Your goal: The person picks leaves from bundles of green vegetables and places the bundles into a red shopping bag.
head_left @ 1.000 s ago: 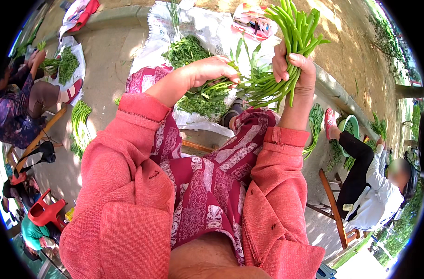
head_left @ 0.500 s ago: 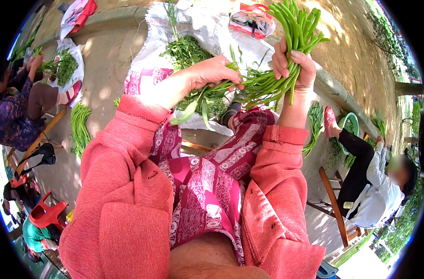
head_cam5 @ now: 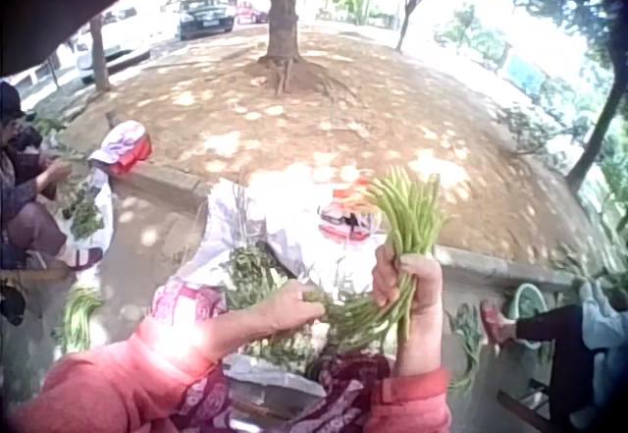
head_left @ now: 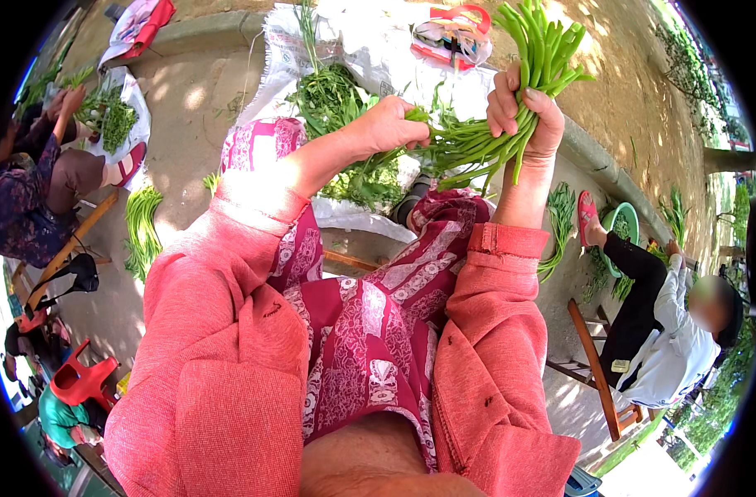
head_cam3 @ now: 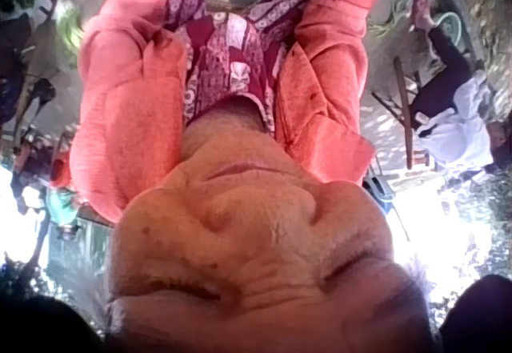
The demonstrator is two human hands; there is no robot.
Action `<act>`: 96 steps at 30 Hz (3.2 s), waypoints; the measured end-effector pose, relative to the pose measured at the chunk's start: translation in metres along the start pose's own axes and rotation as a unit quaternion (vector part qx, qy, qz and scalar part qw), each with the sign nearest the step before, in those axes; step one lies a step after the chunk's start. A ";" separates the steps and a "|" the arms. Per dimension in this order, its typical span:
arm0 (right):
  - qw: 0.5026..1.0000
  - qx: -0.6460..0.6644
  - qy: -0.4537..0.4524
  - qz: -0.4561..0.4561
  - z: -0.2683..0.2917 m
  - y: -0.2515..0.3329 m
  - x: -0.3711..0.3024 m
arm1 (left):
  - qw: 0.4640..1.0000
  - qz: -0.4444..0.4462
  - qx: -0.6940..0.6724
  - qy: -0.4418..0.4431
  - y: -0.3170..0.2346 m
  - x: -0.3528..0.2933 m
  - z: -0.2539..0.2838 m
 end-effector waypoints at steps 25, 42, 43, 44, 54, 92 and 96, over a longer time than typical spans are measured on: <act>0.873 0.327 0.322 0.167 0.011 0.040 -0.022 | 0.955 -0.073 -0.207 -0.199 -0.012 -0.022 0.094; 0.881 0.303 0.321 0.171 0.019 0.042 -0.021 | 0.855 -0.127 0.418 -0.281 -0.017 -0.024 0.078; 0.879 0.304 0.324 0.175 0.019 0.043 -0.022 | 0.842 -0.114 0.439 -0.291 -0.017 -0.024 0.082; 0.886 0.297 0.304 0.185 0.021 0.044 -0.023 | 0.821 -0.143 0.435 -0.340 -0.016 -0.025 0.086; 0.928 -0.098 -0.260 0.249 0.052 0.054 -0.035 | 0.864 -0.215 0.192 -0.412 -0.006 -0.018 0.100; 0.576 -0.805 -0.094 -0.104 0.317 -0.148 -0.144 | 0.952 0.008 0.071 -0.297 -0.006 -0.013 0.086; 0.529 -0.821 -0.076 -0.202 0.333 -0.169 -0.131 | 0.956 0.018 0.044 -0.291 -0.009 -0.016 0.084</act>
Point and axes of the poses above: each hand's wrist, its own x-axis towards the middle knuckle, its own z-axis out of the back of the hand, y = z × x, the point moved 3 cm from there along x, towards the middle knuckle, and after that the axes turned 12 degrees about x, right-handed, at the moved point
